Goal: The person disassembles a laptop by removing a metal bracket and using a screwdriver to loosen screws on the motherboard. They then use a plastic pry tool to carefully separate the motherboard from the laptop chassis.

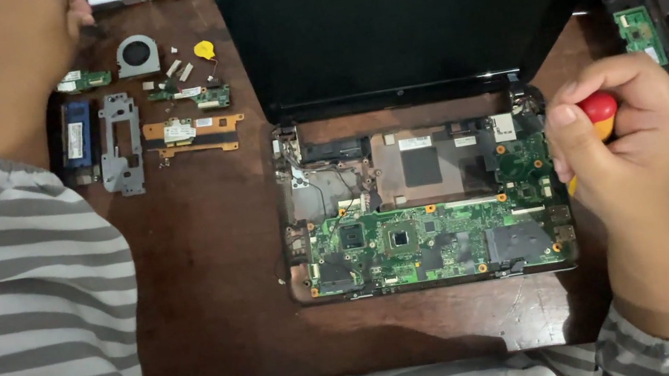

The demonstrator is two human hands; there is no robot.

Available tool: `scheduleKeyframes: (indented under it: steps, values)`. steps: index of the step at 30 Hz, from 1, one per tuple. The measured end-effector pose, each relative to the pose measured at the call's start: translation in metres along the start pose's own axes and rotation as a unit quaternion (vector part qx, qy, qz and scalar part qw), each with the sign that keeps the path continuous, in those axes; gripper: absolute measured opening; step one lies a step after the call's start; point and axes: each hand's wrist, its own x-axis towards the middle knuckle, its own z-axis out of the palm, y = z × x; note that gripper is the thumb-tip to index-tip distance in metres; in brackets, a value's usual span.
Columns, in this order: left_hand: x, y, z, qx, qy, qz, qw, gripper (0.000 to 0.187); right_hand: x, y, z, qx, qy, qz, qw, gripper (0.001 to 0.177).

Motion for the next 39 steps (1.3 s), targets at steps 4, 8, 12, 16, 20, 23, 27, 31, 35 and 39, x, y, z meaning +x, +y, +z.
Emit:
scheduleKeyframes:
  steps: [4, 8, 12, 16, 20, 23, 27, 31, 35, 39]
  values:
    - [0.004, -0.006, 0.010, 0.003, 0.007, 0.008, 1.000, 0.017, -0.001, 0.001, -0.001, 0.003, 0.002, 0.002, 1.000, 0.011]
    - [0.008, -0.014, 0.018, 0.019, 0.003, -0.003, 1.000, 0.015, -0.002, 0.000, -0.001, -0.005, 0.004, 0.002, 1.000, 0.011]
    - [0.010, -0.024, 0.025, 0.042, 0.038, 0.028, 0.998, 0.017, -0.003, -0.002, 0.000, -0.001, 0.011, 0.020, 1.000, 0.012]
    - [0.005, -0.011, 0.011, 0.012, 0.046, 0.029, 0.998, 0.011, -0.003, -0.001, -0.001, -0.005, 0.008, 0.015, 1.000, 0.012]
    - [0.010, -0.013, 0.018, 0.042, 0.066, 0.041, 0.996, 0.019, -0.003, -0.001, -0.001, -0.008, 0.006, 0.017, 1.000, 0.011]
    - [0.011, -0.017, 0.019, 0.030, 0.060, 0.029, 0.997, 0.018, -0.003, -0.001, -0.001, -0.011, 0.005, 0.010, 1.000, 0.011]
    - [0.017, -0.031, 0.025, 0.073, 0.094, 0.062, 0.991, 0.003, -0.002, 0.001, -0.002, -0.007, 0.003, 0.006, 1.000, 0.011]
    - [0.028, -0.059, 0.052, 0.204, 0.128, 0.101, 0.965, 0.016, -0.003, 0.002, -0.002, -0.006, 0.005, 0.010, 1.000, 0.011]
    - [0.025, -0.053, 0.043, 0.184, 0.101, 0.087, 0.974, 0.018, -0.004, 0.002, -0.002, -0.006, 0.007, 0.008, 1.000, 0.011]
    - [0.025, -0.062, 0.049, 0.136, 0.093, 0.083, 0.983, 0.014, -0.004, 0.002, -0.002, -0.007, 0.008, 0.009, 1.000, 0.011]
